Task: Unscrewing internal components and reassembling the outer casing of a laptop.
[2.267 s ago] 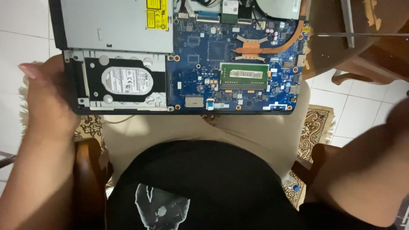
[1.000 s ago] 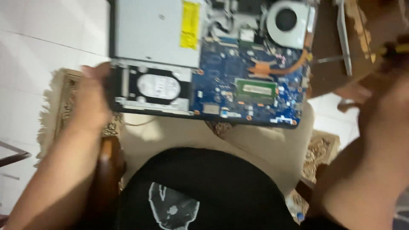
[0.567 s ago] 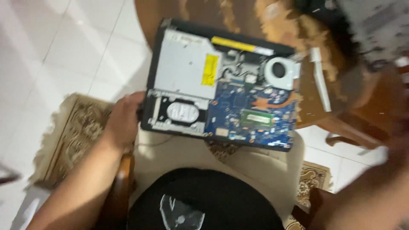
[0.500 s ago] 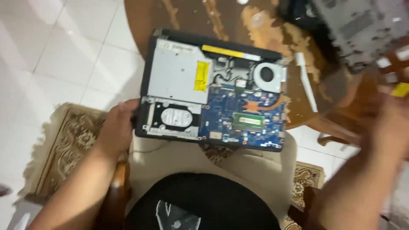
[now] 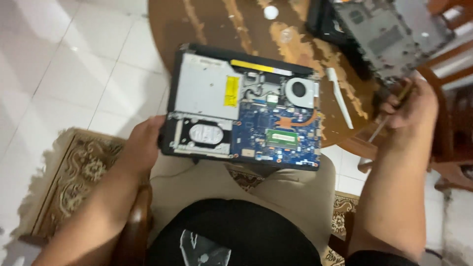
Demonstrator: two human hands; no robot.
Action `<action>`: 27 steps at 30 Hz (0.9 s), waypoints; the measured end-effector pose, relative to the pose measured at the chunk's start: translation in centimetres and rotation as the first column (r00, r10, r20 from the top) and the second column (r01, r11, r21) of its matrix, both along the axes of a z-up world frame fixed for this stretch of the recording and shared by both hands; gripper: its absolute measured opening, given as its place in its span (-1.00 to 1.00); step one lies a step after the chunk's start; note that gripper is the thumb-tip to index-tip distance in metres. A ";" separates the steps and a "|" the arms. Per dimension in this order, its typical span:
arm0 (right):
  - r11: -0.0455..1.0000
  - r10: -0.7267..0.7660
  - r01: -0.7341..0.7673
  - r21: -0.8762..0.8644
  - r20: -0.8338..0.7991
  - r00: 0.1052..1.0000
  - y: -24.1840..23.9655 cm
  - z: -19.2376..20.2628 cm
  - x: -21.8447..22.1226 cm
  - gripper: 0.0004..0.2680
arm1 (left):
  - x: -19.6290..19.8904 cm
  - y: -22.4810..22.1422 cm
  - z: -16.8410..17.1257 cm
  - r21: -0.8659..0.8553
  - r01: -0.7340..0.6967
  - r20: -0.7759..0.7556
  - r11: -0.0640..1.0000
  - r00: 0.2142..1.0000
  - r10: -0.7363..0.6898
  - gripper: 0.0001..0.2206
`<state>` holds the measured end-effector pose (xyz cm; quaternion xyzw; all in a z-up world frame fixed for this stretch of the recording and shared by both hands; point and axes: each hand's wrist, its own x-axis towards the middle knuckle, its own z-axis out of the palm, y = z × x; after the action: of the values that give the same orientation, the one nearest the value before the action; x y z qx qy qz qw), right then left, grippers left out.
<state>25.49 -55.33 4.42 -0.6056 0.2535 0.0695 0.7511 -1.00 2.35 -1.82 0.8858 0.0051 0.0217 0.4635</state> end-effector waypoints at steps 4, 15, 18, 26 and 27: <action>0.996 0.044 -0.047 0.075 0.050 0.998 1.2 0.6 0.1 -0.81 | 0.4 -1.8 5.3 -0.298 -0.284 -0.402 0.911 0.903 0.150 -0.36; 0.980 -0.194 0.190 0.057 0.091 0.977 0.7 -0.7 2.0 -0.88 | 0.2 -1.5 5.0 -0.424 -0.181 -0.302 0.888 0.952 0.050 -0.34; 0.963 -0.270 0.270 0.001 0.044 0.962 2.6 0.7 1.3 -0.91 | 0.2 -1.7 5.3 -0.447 -0.185 -0.299 0.875 0.953 0.049 -0.32; 0.918 -0.397 0.391 0.068 0.181 0.900 1.8 -0.2 1.2 -0.86 | 0.4 -2.0 5.9 -0.368 -0.197 -0.316 0.909 0.945 0.077 -0.25; 0.917 -0.400 0.394 0.067 0.179 0.899 1.9 0.2 0.7 -0.86 | 0.3 -1.9 5.8 -0.368 -0.196 -0.320 0.909 0.945 0.074 -0.25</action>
<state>26.21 -53.46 4.65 -0.5342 0.2982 -0.1390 0.7787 -0.73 0.41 3.93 0.7647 0.1412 -0.0814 0.6234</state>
